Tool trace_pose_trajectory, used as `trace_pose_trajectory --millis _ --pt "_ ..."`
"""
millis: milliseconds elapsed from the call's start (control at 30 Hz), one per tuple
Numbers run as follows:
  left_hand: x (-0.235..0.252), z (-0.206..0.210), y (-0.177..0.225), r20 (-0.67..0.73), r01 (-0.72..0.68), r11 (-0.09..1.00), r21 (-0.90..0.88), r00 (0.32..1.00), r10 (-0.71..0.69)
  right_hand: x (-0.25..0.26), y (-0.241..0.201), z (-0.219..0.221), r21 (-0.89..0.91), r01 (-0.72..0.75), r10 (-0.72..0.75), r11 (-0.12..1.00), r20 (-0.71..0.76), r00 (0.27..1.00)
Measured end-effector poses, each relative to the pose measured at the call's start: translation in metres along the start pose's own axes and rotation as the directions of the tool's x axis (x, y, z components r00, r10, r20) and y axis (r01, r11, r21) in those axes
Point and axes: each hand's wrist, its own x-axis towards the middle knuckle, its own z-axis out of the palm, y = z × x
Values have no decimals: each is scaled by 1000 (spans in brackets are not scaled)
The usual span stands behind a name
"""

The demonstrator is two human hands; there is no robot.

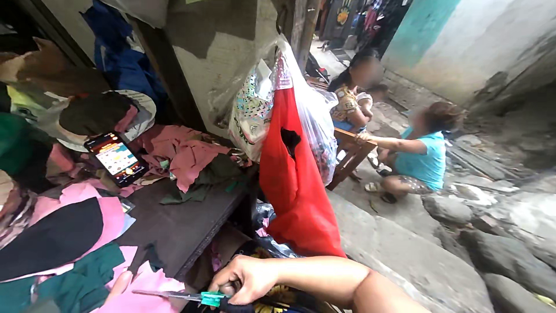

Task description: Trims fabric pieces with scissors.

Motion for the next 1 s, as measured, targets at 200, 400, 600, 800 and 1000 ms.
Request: trace_pose_trajectory --millis 200,400,600,800,1000 --pt "-26 24 21 197 124 919 -375 979 -52 0 5 -2 30 15 -16 999 31 999" --pt "-22 5 9 337 179 919 -350 940 -54 -1 3 -3 24 -1 -2 1000 108 994" --pt "-27 31 11 352 243 841 -484 934 -68 -3 21 -4 107 24 -41 994 150 988" --pt "-29 40 10 322 277 800 -532 940 -111 -3 28 -7 169 27 -51 985 139 989" --pt "-29 31 7 393 331 745 -580 914 -100 -4 26 -10 160 -21 6 987 94 996"
